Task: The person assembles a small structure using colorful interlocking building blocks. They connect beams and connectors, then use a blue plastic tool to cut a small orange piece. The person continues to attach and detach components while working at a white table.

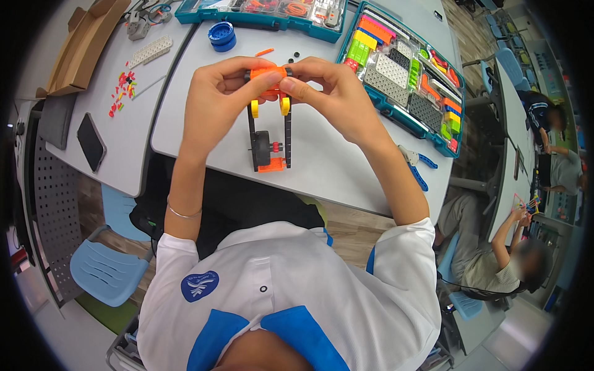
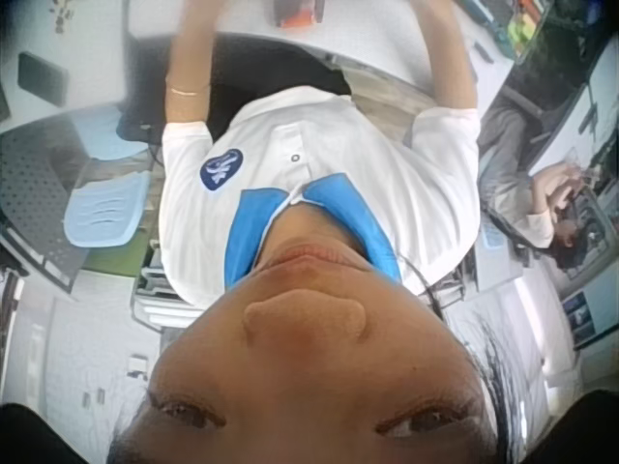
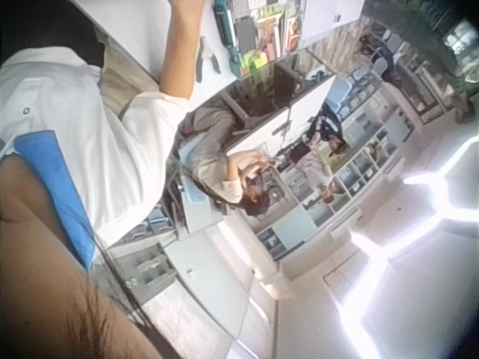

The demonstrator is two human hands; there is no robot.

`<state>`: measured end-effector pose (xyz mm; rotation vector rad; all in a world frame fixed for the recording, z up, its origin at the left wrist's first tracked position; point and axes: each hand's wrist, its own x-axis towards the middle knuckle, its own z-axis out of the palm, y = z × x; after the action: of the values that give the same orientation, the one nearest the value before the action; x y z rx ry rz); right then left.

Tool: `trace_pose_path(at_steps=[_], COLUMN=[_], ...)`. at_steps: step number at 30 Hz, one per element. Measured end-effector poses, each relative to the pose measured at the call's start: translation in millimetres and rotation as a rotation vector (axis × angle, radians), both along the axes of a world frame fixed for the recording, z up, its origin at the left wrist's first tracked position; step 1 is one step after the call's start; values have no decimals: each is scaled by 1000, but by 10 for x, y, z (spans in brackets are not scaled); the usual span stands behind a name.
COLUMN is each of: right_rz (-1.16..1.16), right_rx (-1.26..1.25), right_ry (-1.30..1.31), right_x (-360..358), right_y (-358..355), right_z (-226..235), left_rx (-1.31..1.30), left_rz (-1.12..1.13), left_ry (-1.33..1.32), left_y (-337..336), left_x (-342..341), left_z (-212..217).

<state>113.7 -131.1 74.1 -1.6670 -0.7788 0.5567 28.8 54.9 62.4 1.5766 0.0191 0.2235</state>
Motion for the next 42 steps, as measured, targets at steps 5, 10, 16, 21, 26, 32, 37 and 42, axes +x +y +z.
trace_pose_path(at_steps=[5, 10, 16, 21, 26, 32, 37, 42], right_rz=[35, 49, 83, 280, 213, 166, 210, 187], right_rx=[-5, 11, 65, 31, -11, -5, 49, 153], right_ry=[75, 39, 45, 126, 141, 212, 234, 229], right_x=[-81, -71, -5, -14, -144, -229, -214, -193], right_y=[2, 6, -73, -68, -34, 3, 14, 40], right_z=[84, 78, 96, 155, 158, 135, 86, -35], left_rx=[-68, -101, -33, 83, 142, -44, -109, -217], left_rz=[-115, -136, -109, -130, -166, -247, -287, -205], left_ry=[-58, -35, -42, -131, -106, -76, -95, -85], left_y=[123, 151, 197, 54, -29, -37, -31, -94], left_x=[36, 23, -78, -166, -148, -136, -145, -143], left_z=[-68, -91, -44, 20, 24, -5, -109, -133])
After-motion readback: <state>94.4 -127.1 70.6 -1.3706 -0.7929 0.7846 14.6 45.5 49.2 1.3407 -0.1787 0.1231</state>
